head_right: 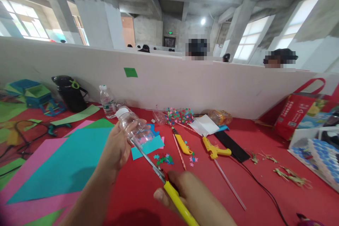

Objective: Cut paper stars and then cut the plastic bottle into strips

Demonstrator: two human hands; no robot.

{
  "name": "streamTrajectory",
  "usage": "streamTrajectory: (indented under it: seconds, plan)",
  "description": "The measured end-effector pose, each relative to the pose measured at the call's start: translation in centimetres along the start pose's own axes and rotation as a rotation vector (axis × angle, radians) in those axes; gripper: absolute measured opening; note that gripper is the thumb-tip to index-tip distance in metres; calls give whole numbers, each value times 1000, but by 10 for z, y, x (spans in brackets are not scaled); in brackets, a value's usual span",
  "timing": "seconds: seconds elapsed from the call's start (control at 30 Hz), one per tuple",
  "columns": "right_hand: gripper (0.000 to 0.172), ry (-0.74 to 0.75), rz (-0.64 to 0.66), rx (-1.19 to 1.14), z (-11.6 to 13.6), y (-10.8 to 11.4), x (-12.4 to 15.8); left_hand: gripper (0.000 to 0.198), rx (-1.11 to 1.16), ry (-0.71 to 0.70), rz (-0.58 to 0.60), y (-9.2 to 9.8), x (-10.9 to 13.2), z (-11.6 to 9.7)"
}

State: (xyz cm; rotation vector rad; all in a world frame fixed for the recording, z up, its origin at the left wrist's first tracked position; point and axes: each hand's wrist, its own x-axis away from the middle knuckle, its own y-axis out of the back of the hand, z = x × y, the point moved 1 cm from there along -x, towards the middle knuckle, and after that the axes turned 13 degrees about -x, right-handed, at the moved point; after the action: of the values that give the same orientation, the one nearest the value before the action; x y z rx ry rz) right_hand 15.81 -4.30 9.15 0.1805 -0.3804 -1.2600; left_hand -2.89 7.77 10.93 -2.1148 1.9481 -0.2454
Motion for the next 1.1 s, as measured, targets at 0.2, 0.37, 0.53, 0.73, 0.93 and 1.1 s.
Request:
streamTrajectory:
  seconds: [0.2,0.37,0.53,0.73,0.93,1.1]
  plan:
    - [55,-41,119,22,5,2,-5,36,-23,-30,-2,0,-1,3]
    - [56,-8,116,-2,-1,0,-7,38,-41,-46,-15,1,-1,3]
    - [59,39,135,-21,-3,-1,-14,34,-49,-68,-21,1,-1,2]
    - [59,46,110,-30,-4,2,-11,33,-53,-128,5,3,-1,0]
    - [55,17,111,-66,-4,0,-11,27,-69,-178,2,4,-1,-2]
    - [54,-12,124,-84,-6,-6,-15,27,-117,-204,-37,8,-4,-3]
